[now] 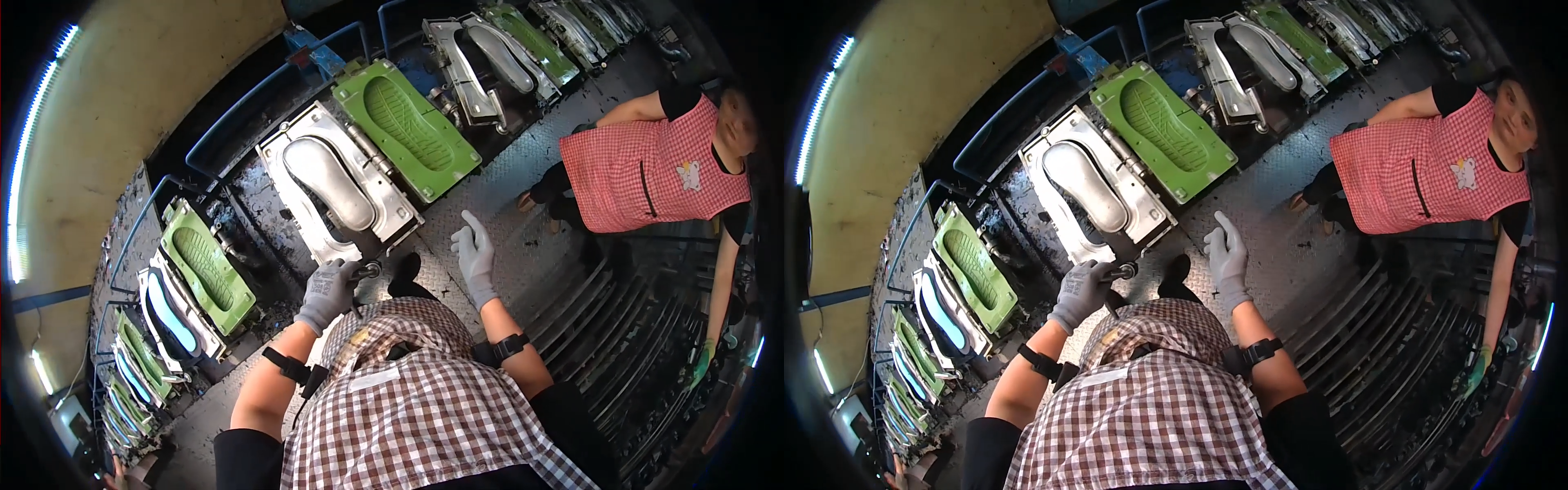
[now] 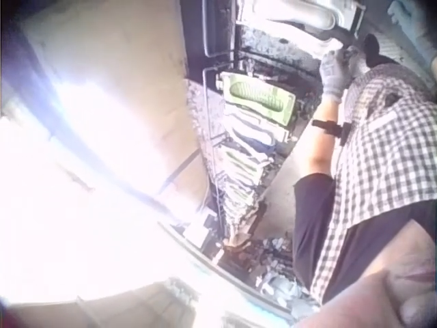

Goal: Placing shoe soles and uppers into molding machines on a production line.

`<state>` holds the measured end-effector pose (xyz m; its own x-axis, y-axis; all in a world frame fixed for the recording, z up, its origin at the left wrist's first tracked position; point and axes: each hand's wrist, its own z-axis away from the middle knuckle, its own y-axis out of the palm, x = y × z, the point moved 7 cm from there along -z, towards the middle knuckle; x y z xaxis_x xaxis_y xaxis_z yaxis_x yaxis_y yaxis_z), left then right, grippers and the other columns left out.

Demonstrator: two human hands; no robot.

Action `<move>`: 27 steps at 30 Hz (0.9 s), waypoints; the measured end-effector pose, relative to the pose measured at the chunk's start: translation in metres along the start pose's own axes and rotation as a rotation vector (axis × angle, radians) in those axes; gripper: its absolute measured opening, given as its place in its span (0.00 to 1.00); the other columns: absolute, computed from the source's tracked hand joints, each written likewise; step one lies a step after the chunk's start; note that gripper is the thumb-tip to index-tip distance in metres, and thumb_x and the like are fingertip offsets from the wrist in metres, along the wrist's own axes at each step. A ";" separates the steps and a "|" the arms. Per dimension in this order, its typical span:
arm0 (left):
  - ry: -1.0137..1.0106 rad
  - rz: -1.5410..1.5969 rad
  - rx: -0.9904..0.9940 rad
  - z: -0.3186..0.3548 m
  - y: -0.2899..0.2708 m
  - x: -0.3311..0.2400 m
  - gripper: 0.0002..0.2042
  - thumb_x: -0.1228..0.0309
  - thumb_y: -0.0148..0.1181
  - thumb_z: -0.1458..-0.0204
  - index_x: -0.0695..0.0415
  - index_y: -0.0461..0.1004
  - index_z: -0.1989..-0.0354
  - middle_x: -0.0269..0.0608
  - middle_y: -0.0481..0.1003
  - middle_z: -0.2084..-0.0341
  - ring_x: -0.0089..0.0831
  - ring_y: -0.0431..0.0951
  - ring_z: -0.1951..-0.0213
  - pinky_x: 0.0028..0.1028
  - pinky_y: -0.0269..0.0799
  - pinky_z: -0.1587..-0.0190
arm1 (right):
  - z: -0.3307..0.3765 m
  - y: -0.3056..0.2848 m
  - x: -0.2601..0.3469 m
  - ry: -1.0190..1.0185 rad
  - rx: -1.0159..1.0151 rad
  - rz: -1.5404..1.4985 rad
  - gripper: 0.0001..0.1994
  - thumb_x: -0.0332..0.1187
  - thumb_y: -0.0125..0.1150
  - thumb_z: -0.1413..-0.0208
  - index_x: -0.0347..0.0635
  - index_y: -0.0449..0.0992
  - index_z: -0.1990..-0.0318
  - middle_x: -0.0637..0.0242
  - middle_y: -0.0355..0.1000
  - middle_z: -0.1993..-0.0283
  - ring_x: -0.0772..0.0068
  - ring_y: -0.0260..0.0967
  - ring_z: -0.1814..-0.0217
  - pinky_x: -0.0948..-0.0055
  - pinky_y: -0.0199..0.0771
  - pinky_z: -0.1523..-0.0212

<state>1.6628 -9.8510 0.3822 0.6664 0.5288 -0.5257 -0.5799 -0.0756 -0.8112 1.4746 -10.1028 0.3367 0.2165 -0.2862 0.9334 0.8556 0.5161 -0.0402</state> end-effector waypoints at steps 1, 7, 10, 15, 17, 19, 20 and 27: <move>-0.009 0.012 0.016 -0.008 0.004 -0.005 0.16 0.71 0.64 0.49 0.49 0.80 0.50 0.46 0.78 0.65 0.50 0.80 0.59 0.45 0.76 0.56 | -0.007 -0.005 0.001 0.002 -0.003 -0.008 0.20 0.30 0.50 0.27 0.35 0.68 0.31 0.68 0.74 0.65 0.83 0.67 0.70 0.80 0.72 0.66; -0.011 -0.030 0.070 -0.038 0.005 -0.029 0.18 0.70 0.63 0.48 0.50 0.79 0.47 0.49 0.78 0.61 0.51 0.79 0.56 0.45 0.75 0.53 | -0.033 -0.055 0.013 -0.079 -0.031 0.019 0.20 0.28 0.52 0.28 0.40 0.70 0.32 0.74 0.71 0.66 0.85 0.64 0.71 0.83 0.68 0.70; 0.057 -0.015 0.087 -0.043 0.011 -0.020 0.20 0.70 0.63 0.49 0.51 0.79 0.45 0.51 0.80 0.61 0.54 0.80 0.57 0.46 0.75 0.53 | -0.038 -0.100 0.013 -0.163 -0.101 -0.143 0.20 0.28 0.55 0.29 0.51 0.73 0.32 0.78 0.70 0.67 0.89 0.63 0.71 0.84 0.68 0.72; -0.089 0.083 0.374 -0.060 0.005 -0.037 0.17 0.57 0.65 0.42 0.60 0.82 0.58 0.55 0.81 0.67 0.50 0.81 0.63 0.43 0.74 0.60 | 0.007 -0.218 0.105 -0.353 -0.422 0.087 0.19 0.25 0.56 0.30 0.39 0.71 0.33 0.72 0.72 0.62 0.81 0.69 0.60 0.78 0.75 0.56; 0.020 0.067 0.396 -0.065 0.016 -0.015 0.17 0.56 0.66 0.42 0.61 0.83 0.61 0.52 0.82 0.71 0.43 0.82 0.67 0.40 0.73 0.63 | 0.059 -0.272 0.168 -0.497 -0.694 0.253 0.18 0.26 0.59 0.32 0.37 0.74 0.36 0.67 0.75 0.58 0.76 0.72 0.56 0.74 0.75 0.51; 0.034 0.252 0.593 -0.069 0.037 0.031 0.10 0.71 0.60 0.41 0.61 0.75 0.54 0.45 0.78 0.65 0.35 0.77 0.63 0.34 0.74 0.62 | 0.156 -0.331 0.228 -0.646 -1.069 0.577 0.17 0.24 0.60 0.35 0.36 0.76 0.40 0.58 0.78 0.52 0.68 0.76 0.51 0.70 0.75 0.47; 0.032 0.337 0.698 -0.083 0.049 0.031 0.11 0.79 0.57 0.40 0.61 0.71 0.50 0.41 0.76 0.61 0.32 0.75 0.61 0.31 0.74 0.62 | 0.208 -0.356 0.247 -0.693 -1.288 0.862 0.16 0.23 0.59 0.36 0.36 0.77 0.42 0.52 0.78 0.50 0.63 0.78 0.49 0.68 0.76 0.46; 0.275 -0.027 0.763 -0.130 0.071 -0.024 0.15 0.66 0.61 0.41 0.54 0.74 0.46 0.50 0.77 0.54 0.40 0.78 0.55 0.40 0.75 0.55 | 0.464 -0.425 0.302 -0.522 -2.100 0.985 0.16 0.28 0.60 0.35 0.39 0.78 0.42 0.58 0.77 0.52 0.67 0.74 0.50 0.69 0.74 0.46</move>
<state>1.6669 -9.9791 0.3040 0.7184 0.2880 -0.6332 -0.6558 0.5839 -0.4785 0.9579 -10.0340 0.8010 0.8902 -0.2439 0.3847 -0.1756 -0.9631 -0.2042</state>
